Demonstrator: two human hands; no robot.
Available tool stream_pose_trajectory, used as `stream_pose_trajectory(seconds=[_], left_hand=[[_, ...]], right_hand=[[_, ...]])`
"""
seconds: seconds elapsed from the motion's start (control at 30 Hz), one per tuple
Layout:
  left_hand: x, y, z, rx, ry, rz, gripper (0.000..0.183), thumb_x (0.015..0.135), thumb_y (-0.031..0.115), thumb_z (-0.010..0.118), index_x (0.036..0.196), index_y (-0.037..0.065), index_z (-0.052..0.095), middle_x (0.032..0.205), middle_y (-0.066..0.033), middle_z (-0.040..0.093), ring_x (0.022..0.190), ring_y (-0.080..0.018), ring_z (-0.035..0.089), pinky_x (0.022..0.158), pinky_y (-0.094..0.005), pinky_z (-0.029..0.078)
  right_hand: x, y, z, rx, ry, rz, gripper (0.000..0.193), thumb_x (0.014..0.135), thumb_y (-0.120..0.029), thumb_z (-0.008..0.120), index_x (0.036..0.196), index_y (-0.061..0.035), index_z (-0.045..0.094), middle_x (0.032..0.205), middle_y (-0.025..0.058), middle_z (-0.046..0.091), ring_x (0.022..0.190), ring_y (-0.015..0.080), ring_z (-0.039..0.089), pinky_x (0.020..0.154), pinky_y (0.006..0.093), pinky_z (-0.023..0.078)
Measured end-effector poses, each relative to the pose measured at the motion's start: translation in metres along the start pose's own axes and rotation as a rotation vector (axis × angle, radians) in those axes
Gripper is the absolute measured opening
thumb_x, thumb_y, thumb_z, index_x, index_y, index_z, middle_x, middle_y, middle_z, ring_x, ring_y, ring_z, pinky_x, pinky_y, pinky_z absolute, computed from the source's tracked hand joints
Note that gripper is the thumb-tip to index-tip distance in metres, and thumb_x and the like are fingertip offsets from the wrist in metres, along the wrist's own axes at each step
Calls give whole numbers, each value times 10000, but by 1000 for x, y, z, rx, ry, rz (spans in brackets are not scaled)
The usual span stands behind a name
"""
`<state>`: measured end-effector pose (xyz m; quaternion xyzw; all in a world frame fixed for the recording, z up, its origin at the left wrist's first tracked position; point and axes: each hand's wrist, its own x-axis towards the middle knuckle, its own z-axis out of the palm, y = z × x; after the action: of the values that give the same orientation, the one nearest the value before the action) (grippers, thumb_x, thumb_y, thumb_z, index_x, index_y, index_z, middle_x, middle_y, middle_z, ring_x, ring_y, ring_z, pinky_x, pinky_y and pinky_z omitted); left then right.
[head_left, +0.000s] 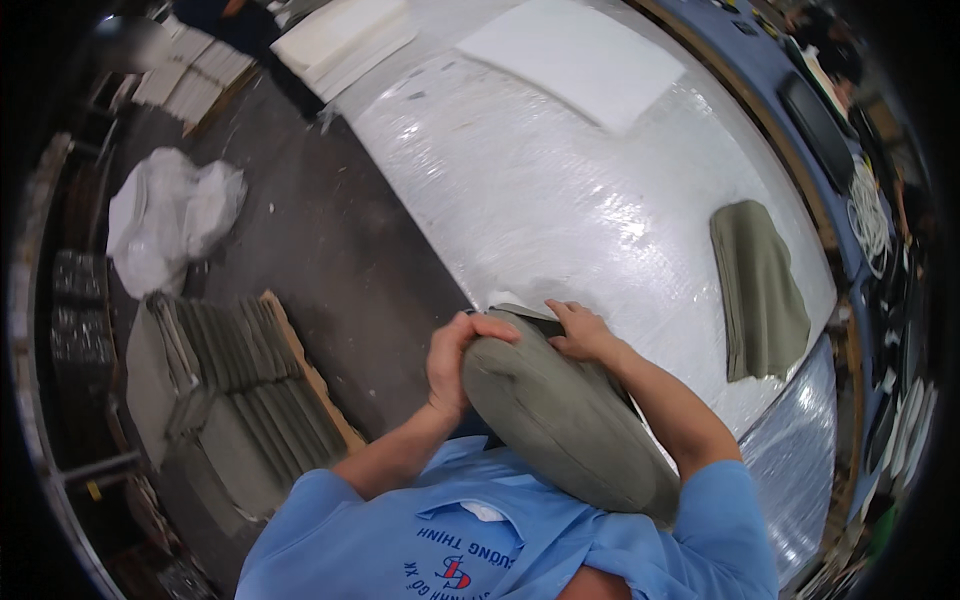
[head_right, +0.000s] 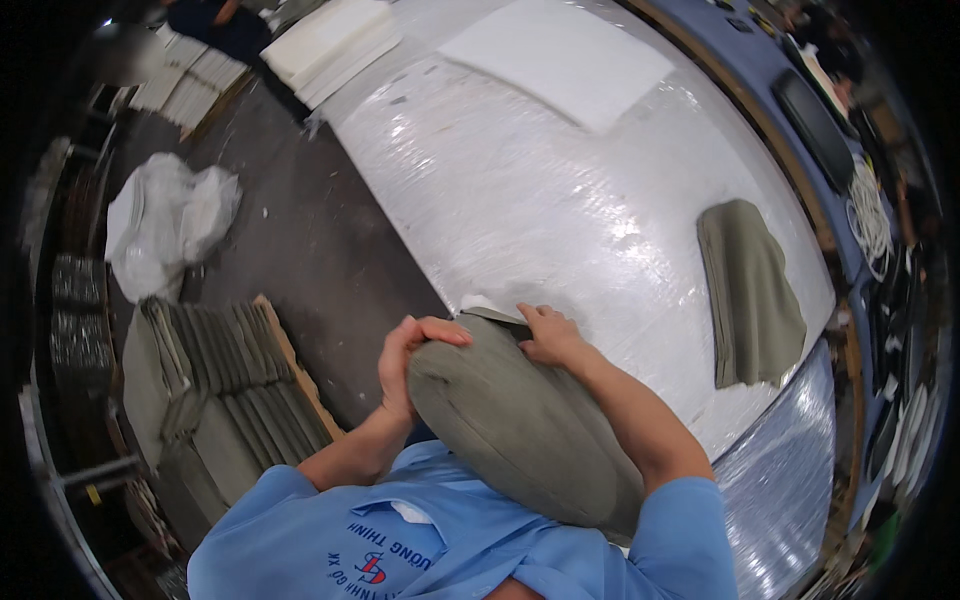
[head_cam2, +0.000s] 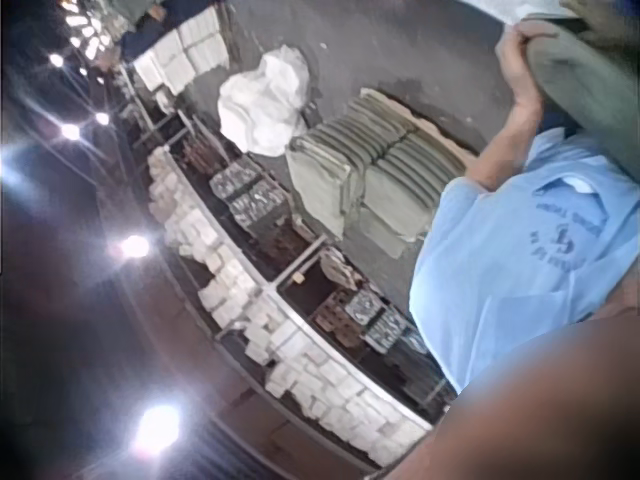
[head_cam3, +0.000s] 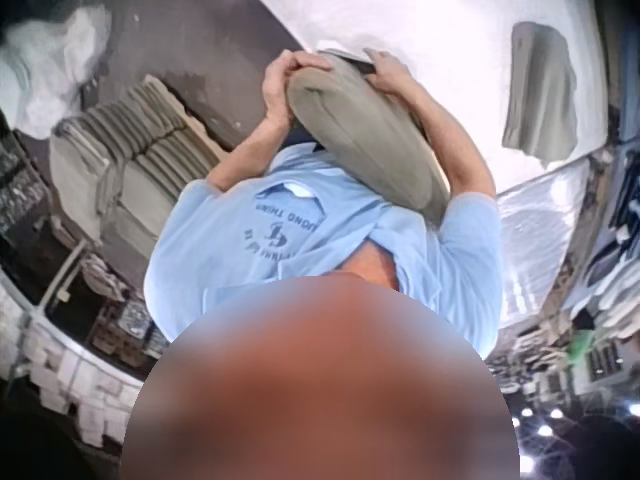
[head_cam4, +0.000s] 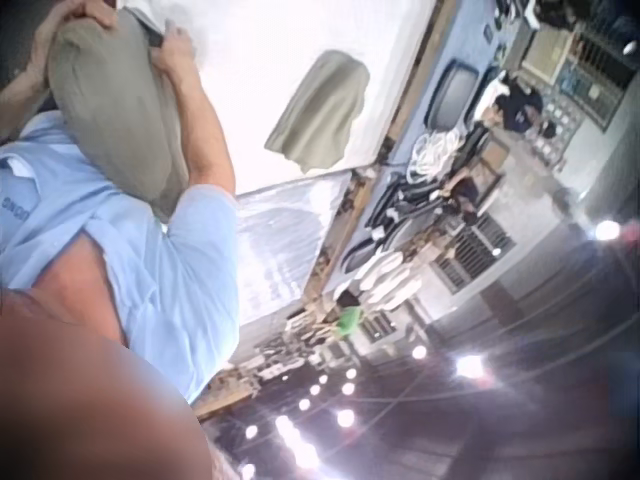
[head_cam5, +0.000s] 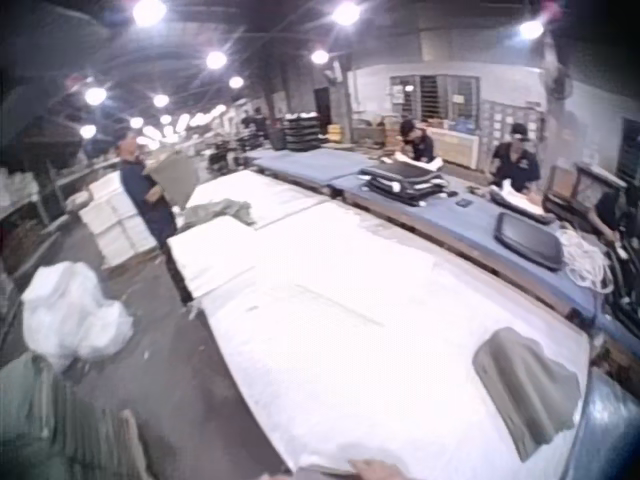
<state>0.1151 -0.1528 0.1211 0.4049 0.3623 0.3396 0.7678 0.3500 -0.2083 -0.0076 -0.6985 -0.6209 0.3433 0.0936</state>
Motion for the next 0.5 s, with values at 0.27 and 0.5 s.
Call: stream_pose_trajectory(seconds=[0.27, 0.5], left_hand=[[-61, 5, -3, 311, -94, 350, 484, 1075, 257, 310, 1012, -10, 709, 1092, -157, 713, 1066, -306, 637, 1070, -430, 399], [-76, -16, -85, 145, -118, 272, 441, 1067, 241, 337, 1028, -15, 694, 1073, -138, 701, 1079, -302, 608, 1051, -419, 406]], right_hand=[[51, -27, 61, 98, -170, -122, 378, 839, -112, 607, 1201, -101, 715, 1124, 220, 705, 1088, 412, 650, 955, 479, 508], [28, -66, 101, 76, 111, 22, 298, 874, -104, 583, 1131, -72, 730, 1048, 219, 698, 1019, 413, 664, 906, 485, 520]])
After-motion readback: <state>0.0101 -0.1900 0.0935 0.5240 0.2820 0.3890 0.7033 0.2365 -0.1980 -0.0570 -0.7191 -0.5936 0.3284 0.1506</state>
